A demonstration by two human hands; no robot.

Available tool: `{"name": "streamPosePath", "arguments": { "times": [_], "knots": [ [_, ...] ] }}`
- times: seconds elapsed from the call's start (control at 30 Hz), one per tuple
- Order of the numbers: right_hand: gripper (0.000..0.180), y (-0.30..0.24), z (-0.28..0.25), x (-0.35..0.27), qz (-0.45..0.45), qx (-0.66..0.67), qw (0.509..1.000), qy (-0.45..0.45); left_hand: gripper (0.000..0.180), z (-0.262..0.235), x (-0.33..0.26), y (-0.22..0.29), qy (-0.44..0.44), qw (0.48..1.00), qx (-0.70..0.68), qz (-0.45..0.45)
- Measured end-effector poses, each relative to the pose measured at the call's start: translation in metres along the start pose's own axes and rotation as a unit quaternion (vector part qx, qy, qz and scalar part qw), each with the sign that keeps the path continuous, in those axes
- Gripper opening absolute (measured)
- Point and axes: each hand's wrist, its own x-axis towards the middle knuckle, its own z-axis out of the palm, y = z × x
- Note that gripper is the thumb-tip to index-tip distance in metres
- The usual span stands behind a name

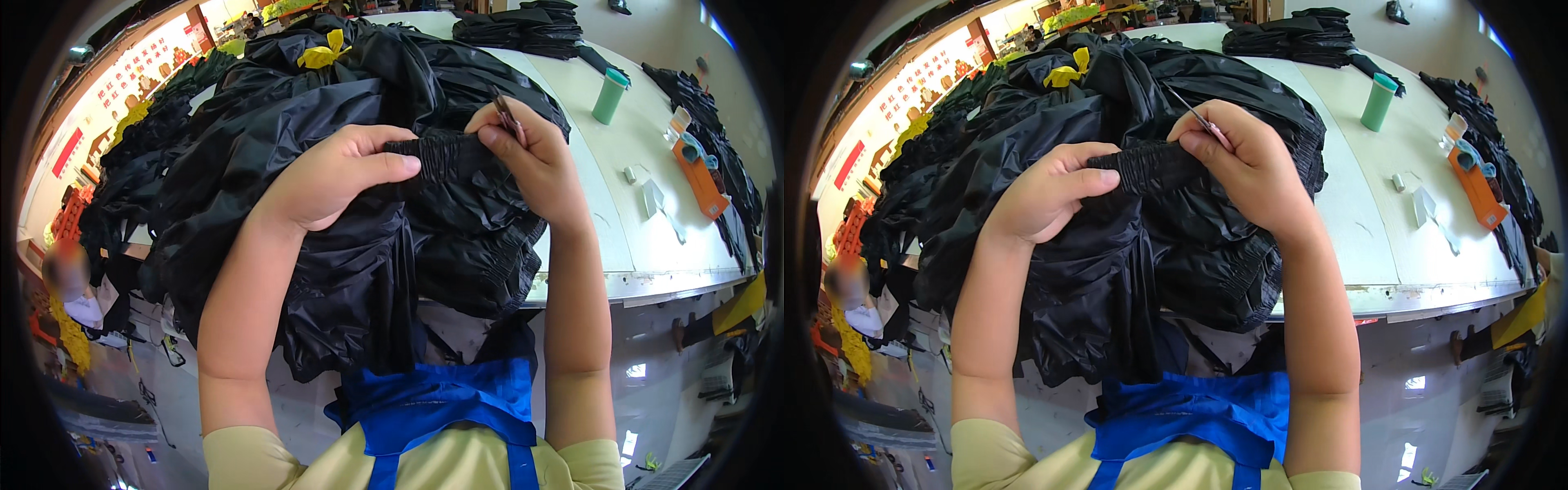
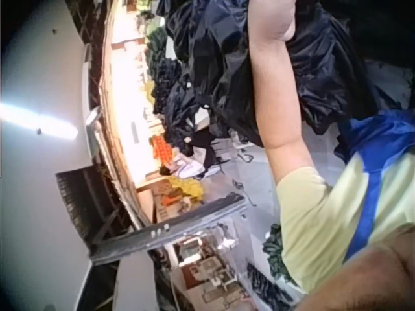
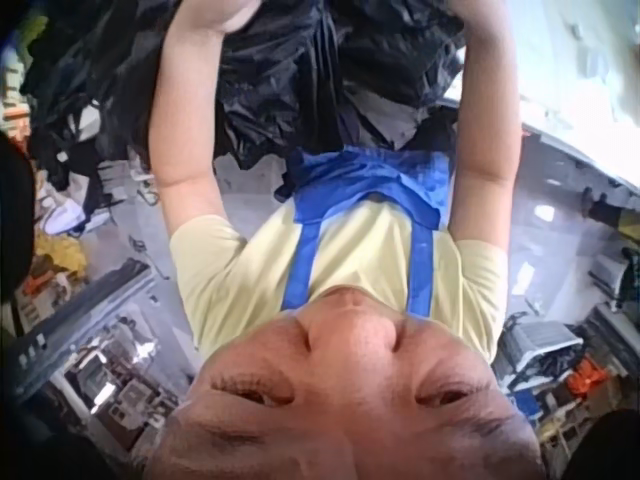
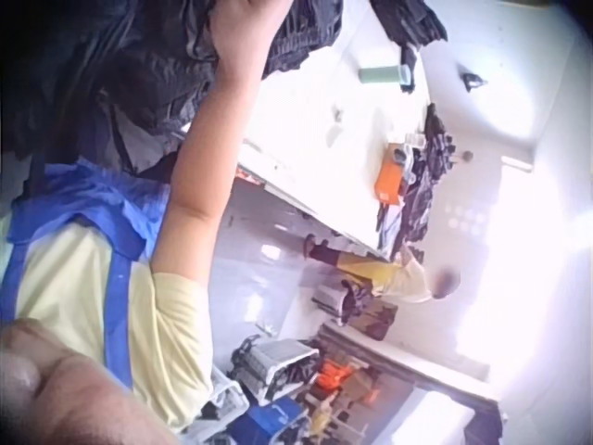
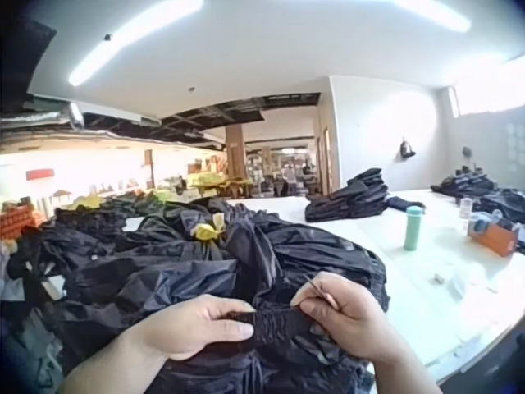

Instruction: The person repeatedly picks black garments from a large pile, uses small scissors to trim tags or threads from the waistband area, and returns the items to the pile. The process is repeated for multiple garments throughout the clip.

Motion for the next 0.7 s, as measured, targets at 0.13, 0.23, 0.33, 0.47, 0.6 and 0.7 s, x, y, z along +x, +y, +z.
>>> {"name": "streamPosePath", "arguments": {
  "times": [0.13,0.23,0.33,0.47,0.6,0.7],
  "knots": [
    [0.019,0.022,0.017,0.0,0.006,-0.007,0.996,0.089,0.026,-0.014,0.003,-0.018,-0.013,0.994,-0.108,-0.016],
    [0.046,0.021,0.004,-0.021,-0.068,-0.051,0.976,0.201,0.024,-0.019,0.002,-0.022,0.001,0.993,-0.114,-0.006],
    [0.035,-0.003,0.009,-0.041,-0.094,-0.235,0.959,0.125,0.021,-0.014,0.002,-0.021,0.013,0.995,-0.095,-0.006],
    [0.035,-0.003,0.021,-0.04,-0.145,-0.272,0.945,0.108,0.02,-0.009,0.003,-0.02,0.021,0.997,-0.079,-0.005],
    [0.032,-0.007,0.033,-0.037,-0.146,-0.27,0.945,0.112,0.021,-0.008,0.003,-0.019,0.009,0.997,-0.074,0.002],
    [0.03,-0.006,0.04,-0.037,-0.164,-0.291,0.937,0.105,0.021,-0.006,0.003,-0.02,0.014,0.997,-0.077,0.001]
  ]
}}
